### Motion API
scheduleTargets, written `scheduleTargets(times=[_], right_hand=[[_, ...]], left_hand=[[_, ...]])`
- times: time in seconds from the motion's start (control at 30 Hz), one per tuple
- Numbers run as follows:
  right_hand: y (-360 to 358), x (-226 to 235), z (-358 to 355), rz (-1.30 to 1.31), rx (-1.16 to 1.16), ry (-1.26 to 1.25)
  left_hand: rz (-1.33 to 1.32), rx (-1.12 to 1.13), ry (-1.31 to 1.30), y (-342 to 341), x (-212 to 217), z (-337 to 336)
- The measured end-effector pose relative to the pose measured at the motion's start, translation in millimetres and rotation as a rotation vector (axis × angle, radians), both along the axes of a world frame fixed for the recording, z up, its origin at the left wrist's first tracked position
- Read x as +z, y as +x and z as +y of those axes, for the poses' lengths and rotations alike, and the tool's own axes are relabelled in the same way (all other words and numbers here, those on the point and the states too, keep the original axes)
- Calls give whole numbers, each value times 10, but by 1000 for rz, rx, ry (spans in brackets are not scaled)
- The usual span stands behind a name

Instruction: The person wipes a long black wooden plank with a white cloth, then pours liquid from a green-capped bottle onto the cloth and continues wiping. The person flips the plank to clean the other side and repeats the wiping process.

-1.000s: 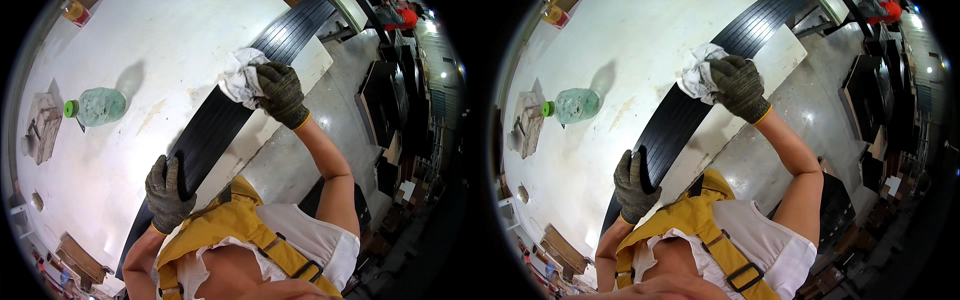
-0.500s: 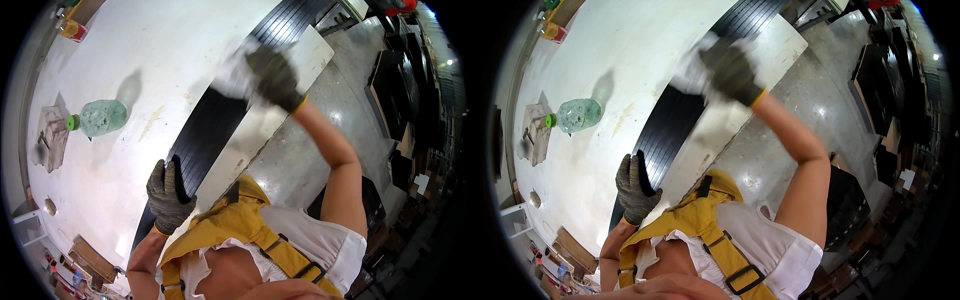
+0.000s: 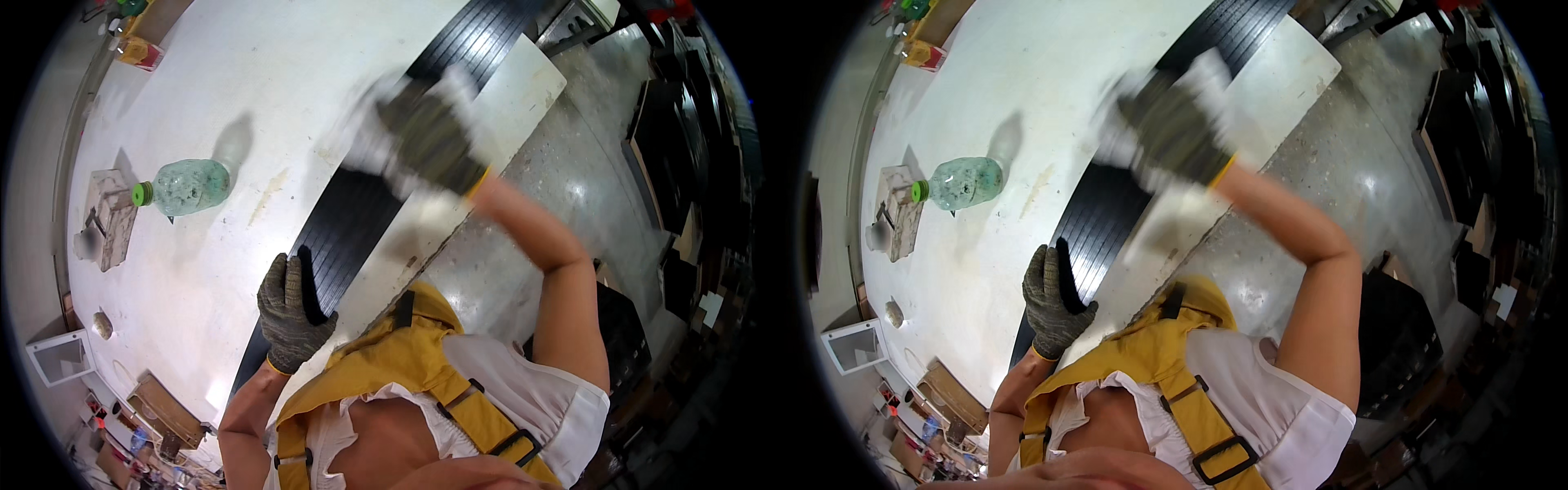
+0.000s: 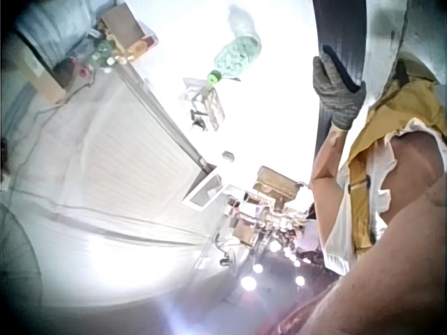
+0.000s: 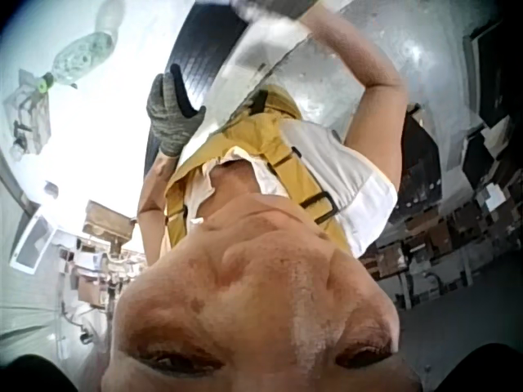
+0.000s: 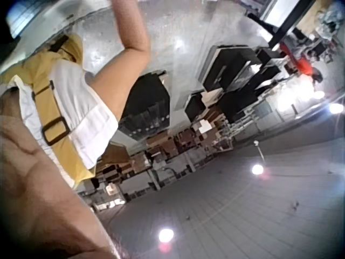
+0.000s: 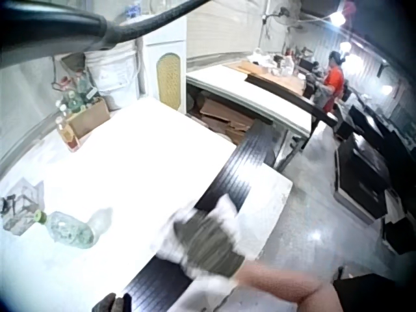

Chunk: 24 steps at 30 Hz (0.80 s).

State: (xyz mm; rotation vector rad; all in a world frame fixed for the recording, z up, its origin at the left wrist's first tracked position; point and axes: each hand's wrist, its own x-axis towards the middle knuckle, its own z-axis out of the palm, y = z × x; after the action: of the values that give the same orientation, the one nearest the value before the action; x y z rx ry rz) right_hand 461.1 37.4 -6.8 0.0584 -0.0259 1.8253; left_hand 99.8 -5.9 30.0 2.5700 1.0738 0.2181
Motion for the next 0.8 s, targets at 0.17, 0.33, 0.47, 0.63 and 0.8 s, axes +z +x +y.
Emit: scheduleTargets(times=[0.17,0.33,0.47,0.63,0.8], right_hand=[[-96,-501,-153,-264,58,62],[1582,-1231,442,-194,439,297],[1429,-675,466,-261,334,168],[-64,46,25,-384,-66,-26],[1113,-39,235,-523,162,-196]], left_hand=[[-55,4,-9,29,-60,-94],[-26,-33,7,54,-12,-16],[-55,-24,13,35,-98,-103],[-36,-30,46,59,-31,-35],[-36,-96,52,135,9,58]])
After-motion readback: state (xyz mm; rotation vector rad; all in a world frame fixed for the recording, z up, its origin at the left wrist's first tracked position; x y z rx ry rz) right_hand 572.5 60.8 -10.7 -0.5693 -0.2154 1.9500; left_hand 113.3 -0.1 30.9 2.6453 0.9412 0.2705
